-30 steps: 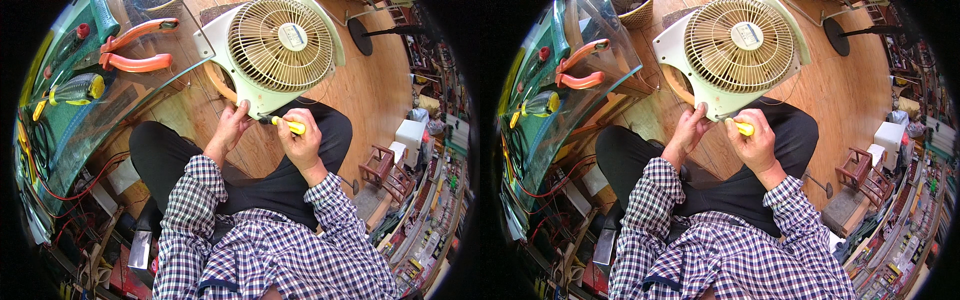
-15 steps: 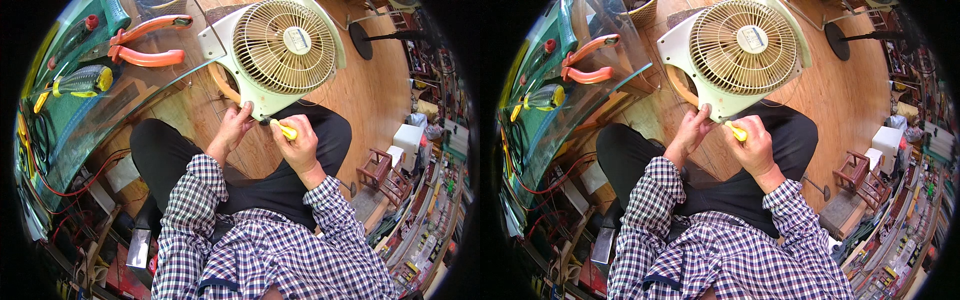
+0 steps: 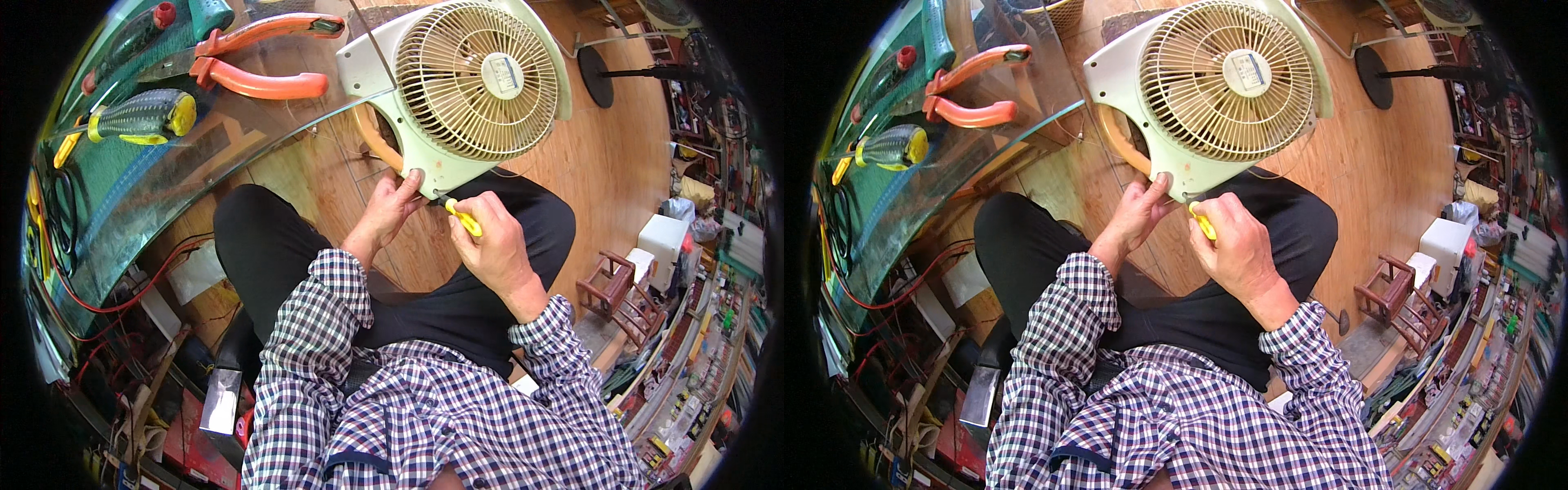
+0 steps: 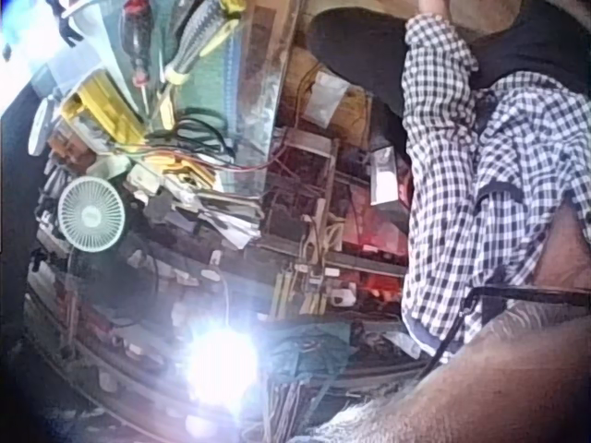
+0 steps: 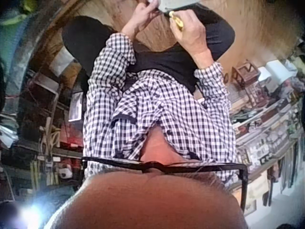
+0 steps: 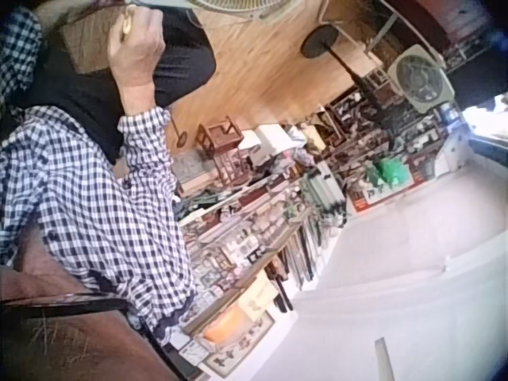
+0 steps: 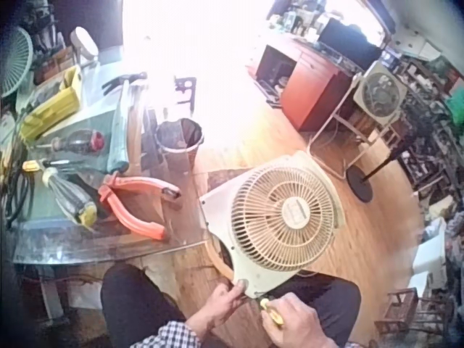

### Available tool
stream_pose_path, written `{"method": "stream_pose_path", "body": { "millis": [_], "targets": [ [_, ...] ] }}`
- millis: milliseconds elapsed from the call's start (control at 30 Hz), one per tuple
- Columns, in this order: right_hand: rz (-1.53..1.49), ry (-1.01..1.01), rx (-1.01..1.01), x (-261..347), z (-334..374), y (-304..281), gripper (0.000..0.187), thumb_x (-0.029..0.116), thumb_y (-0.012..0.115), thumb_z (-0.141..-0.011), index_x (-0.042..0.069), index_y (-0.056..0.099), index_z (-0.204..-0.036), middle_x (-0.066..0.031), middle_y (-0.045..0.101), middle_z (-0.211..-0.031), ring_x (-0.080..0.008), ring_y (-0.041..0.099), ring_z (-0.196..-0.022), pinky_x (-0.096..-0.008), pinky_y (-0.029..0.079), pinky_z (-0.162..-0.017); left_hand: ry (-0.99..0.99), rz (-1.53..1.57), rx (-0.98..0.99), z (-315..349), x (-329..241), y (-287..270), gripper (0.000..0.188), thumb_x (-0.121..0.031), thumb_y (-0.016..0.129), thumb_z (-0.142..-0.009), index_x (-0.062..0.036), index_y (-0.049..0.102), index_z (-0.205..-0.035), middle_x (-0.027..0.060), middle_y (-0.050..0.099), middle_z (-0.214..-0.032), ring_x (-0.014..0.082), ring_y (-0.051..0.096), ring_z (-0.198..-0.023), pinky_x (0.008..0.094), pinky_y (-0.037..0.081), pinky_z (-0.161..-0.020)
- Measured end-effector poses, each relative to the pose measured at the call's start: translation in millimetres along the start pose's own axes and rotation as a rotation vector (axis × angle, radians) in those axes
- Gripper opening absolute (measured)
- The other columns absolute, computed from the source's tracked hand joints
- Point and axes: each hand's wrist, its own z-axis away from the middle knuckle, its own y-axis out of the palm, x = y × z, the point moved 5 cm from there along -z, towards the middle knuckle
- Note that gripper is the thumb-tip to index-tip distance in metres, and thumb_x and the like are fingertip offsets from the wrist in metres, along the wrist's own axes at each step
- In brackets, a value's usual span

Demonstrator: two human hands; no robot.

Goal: The person uses a yellow screwdriver to remove screws from the front grille of a small white fan. After removing the screws, they detach the grille to expose the fan blades and motor housing.

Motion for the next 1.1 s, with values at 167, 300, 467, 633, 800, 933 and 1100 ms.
{"method": "stream_pose_path", "body": {
  "millis": [167,300,467,633,800,933,1100],
  "targets": [
    [0.045,0.086,-0.036,-3.6,0.3,-2.0,0.024,0.004,0.082,-0.089,0.003,0.068,-0.110,-0.0146,0.068,-0.096,-0.0361,0.073,-0.083,-0.0443,0.060,-0.070,-0.006,-0.015,0.022,-1.1,0.2,2.1,0.060,-0.037,0.068,-0.115,0.0027,0.051,-0.157,0.0149,0.065,-0.153,0.0288,0.065,-0.141,0.0498,0.053,-0.120],
    [0.076,0.086,-0.051,-4.0,0.0,-8.6,0.021,0.002,0.080,-0.087,0.004,0.069,-0.106,-0.0125,0.065,-0.094,-0.0348,0.071,-0.084,-0.0440,0.060,-0.071,-0.007,-0.019,0.014,1.2,-1.3,4.9,0.060,-0.038,0.068,-0.114,0.0025,0.052,-0.156,0.0148,0.065,-0.152,0.0284,0.065,-0.140,0.0491,0.054,-0.119],
    [0.139,0.027,0.048,2.3,-1.0,-12.4,0.022,0.003,0.079,-0.085,0.005,0.069,-0.104,-0.0115,0.062,-0.092,-0.0329,0.070,-0.082,-0.0442,0.059,-0.071,-0.021,-0.030,-0.005,3.0,-0.4,5.0,0.059,-0.038,0.068,-0.114,0.0032,0.055,-0.154,0.0147,0.066,-0.152,0.0283,0.065,-0.140,0.0488,0.054,-0.119],
    [0.175,-0.024,0.117,10.3,-7.2,-12.5,0.020,0.001,0.080,-0.086,0.003,0.067,-0.102,-0.0129,0.062,-0.091,-0.0347,0.069,-0.081,-0.0441,0.057,-0.069,-0.017,-0.015,0.001,1.3,0.7,4.5,0.057,-0.037,0.067,-0.115,0.0035,0.056,-0.153,0.0148,0.066,-0.152,0.0288,0.065,-0.142,0.0493,0.053,-0.120],
    [0.153,0.017,0.145,4.3,-8.3,-9.2,0.017,0.012,0.078,-0.096,0.003,0.065,-0.102,-0.0145,0.064,-0.094,-0.0354,0.071,-0.088,-0.0455,0.058,-0.074,-0.011,-0.028,-0.010,-0.7,1.8,1.9,0.057,-0.036,0.066,-0.115,0.0061,0.056,-0.153,0.0160,0.065,-0.153,0.0292,0.064,-0.143,0.0493,0.052,-0.122],
    [0.167,-0.010,0.155,5.0,-10.4,-13.0,0.018,0.010,0.079,-0.096,0.004,0.065,-0.105,-0.0150,0.066,-0.095,-0.0357,0.071,-0.089,-0.0455,0.058,-0.075,-0.022,-0.029,-0.001,1.1,0.3,4.1,0.059,-0.036,0.066,-0.115,0.0062,0.054,-0.154,0.0164,0.065,-0.154,0.0294,0.064,-0.143,0.0493,0.052,-0.123],
    [0.181,0.030,0.176,-0.6,-8.5,-10.9,0.020,0.010,0.080,-0.095,0.005,0.065,-0.107,-0.0136,0.065,-0.096,-0.0344,0.070,-0.090,-0.0456,0.058,-0.075,-0.018,-0.028,0.026,-1.1,0.6,2.3,0.061,-0.035,0.067,-0.115,0.0020,0.047,-0.160,0.0156,0.062,-0.156,0.0294,0.063,-0.144,0.0508,0.052,-0.122]
  ]
}}
